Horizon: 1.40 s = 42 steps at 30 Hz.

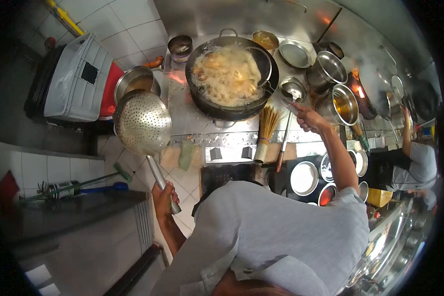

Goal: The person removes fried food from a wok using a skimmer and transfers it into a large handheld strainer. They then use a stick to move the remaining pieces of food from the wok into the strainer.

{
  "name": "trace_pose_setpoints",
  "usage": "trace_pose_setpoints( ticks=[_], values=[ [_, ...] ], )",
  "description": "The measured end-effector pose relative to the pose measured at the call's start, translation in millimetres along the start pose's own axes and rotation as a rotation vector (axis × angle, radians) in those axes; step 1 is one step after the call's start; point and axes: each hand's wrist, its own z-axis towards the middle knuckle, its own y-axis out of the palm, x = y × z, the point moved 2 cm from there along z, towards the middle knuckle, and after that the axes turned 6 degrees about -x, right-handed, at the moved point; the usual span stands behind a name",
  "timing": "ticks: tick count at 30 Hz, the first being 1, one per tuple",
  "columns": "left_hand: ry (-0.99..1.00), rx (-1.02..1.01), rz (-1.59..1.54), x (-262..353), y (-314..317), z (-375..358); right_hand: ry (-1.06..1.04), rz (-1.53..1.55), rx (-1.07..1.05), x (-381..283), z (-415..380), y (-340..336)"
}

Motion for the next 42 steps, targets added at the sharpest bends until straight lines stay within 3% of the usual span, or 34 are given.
trace_pose_setpoints(
  ticks=[10,18,25,27,33,35,37,38,40,42],
  values=[
    [-0.041,0.026,0.039,-2,4,-4,-0.020,0.271,-0.189,10,31,10],
    [-0.031,-0.012,0.076,5,13,-6,-0.027,0.291,-0.181,16,70,57],
    [-0.019,-0.070,0.060,1,14,-5,-0.135,0.263,-0.190,18,46,68],
    [-0.020,-0.072,0.053,1,17,-4,-0.156,0.100,-0.052,17,37,69],
    [-0.044,-0.078,0.065,0,21,2,-0.225,-0.155,0.094,20,21,54],
    [-0.042,-0.077,0.067,-2,21,4,-0.205,-0.084,0.094,21,20,51],
    [-0.033,-0.094,0.055,-4,20,7,-0.236,-0.380,0.259,19,17,50],
    [-0.033,-0.097,0.055,-2,22,8,-0.235,-0.380,0.262,21,20,46],
    [-0.068,-0.080,0.065,2,26,9,-0.420,-0.728,0.401,24,25,34],
    [-0.067,-0.079,0.096,2,25,13,-0.543,-0.881,0.529,24,25,33]
  ],
)
